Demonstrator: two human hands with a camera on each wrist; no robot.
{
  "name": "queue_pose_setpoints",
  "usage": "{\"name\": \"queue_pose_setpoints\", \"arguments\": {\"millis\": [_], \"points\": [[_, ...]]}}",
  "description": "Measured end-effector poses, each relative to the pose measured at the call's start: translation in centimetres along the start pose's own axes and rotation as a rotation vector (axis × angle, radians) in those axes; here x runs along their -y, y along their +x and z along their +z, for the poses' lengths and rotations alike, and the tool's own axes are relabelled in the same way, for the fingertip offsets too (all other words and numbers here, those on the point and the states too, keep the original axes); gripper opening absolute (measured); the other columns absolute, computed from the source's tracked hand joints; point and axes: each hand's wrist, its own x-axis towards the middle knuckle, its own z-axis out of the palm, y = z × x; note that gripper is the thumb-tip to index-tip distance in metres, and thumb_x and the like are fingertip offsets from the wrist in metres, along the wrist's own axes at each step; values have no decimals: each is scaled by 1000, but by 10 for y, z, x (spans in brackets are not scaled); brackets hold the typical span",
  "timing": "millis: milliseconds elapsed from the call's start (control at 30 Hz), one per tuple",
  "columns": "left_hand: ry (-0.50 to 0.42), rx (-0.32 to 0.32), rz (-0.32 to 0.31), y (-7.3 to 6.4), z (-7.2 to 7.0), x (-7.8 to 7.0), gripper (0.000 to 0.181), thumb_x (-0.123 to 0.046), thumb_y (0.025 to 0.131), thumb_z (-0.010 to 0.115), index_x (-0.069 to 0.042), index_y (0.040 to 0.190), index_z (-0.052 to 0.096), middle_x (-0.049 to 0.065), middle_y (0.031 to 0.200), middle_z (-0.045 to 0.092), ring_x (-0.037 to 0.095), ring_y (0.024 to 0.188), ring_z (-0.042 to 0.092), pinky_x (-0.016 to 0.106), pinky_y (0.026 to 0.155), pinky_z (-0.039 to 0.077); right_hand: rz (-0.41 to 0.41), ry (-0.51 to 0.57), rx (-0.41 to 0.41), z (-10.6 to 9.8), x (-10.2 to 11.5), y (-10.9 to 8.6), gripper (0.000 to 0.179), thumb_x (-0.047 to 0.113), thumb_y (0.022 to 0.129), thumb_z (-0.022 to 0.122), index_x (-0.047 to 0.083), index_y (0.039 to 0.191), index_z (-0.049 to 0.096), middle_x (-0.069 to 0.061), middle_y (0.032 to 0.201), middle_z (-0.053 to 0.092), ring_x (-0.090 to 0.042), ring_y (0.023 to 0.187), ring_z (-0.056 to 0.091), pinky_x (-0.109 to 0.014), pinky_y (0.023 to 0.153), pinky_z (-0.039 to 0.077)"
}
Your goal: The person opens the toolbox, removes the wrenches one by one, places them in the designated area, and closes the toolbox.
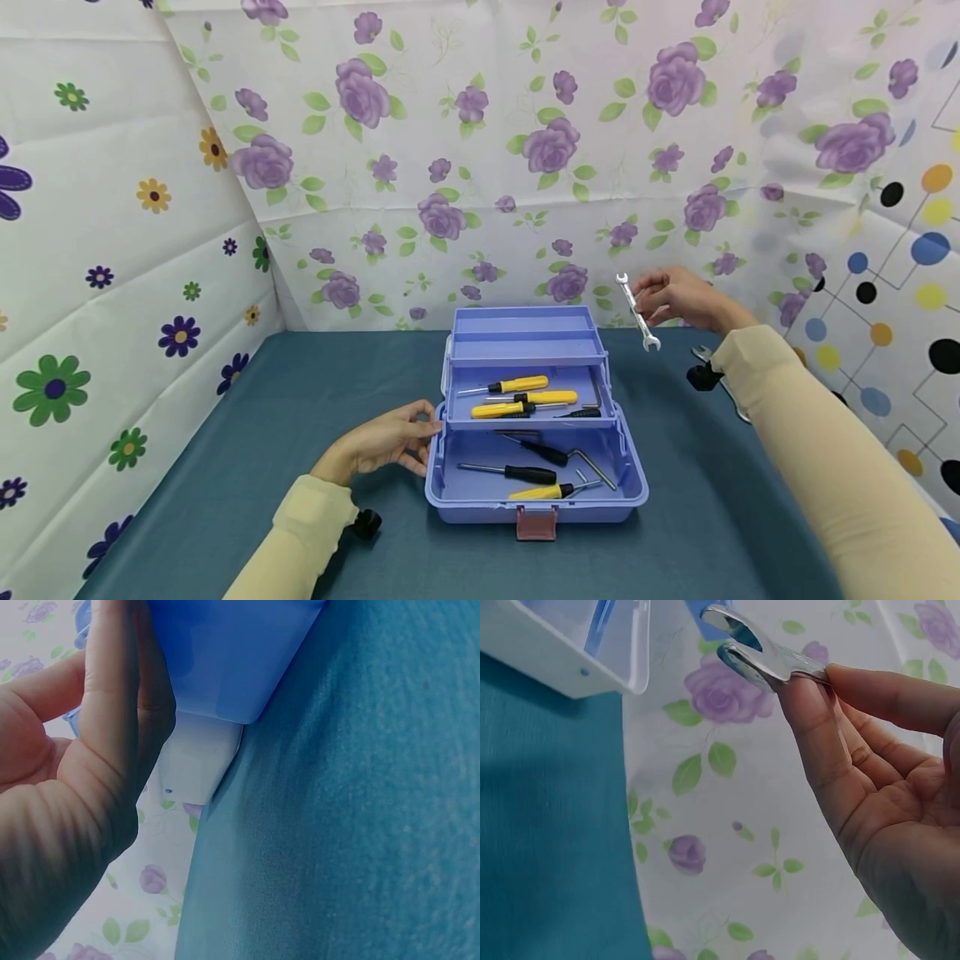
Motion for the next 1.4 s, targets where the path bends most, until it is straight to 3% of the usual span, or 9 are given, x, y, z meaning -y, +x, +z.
{"name": "queue_pose_setpoints", "arguments": {"millis": [300,767,1033,1400], "points": [[-2,4,-6,1,1,0,25,-23,110,55,-5,120,41,11,91,63,17,75,65,36,71,65,87,-43,64,-14,-30,-9,34,7,103,60,-13,129,51,-11,94,67,-23,83,67,-42,80,63],[-12,3,-10,-1,0,-1,25,-24,110,55,-6,118,40,11,89,63,17,74,65,35,70,65,179,-39,86,-27,-63,-20,27,3,99,63,-8,122,53,-11,89,62,-22,76,65,-42,75,63],[-16,0,-10,-1,-1,1,25,-24,110,55,-6,118,40,11,89,63,17,74,65,34,69,65,178,-47,87,-30,-75,-26,25,2,98,63,-10,119,54,-13,92,61,-24,77,66,-46,77,63],[-3,0,-6,1,0,-1,25,-24,110,55,-5,119,41,11,90,63,17,75,65,35,70,65,251,-123,114,-39,-105,-35,34,5,101,62,-11,128,50,-13,95,64,-24,81,68,-49,84,62]]}}
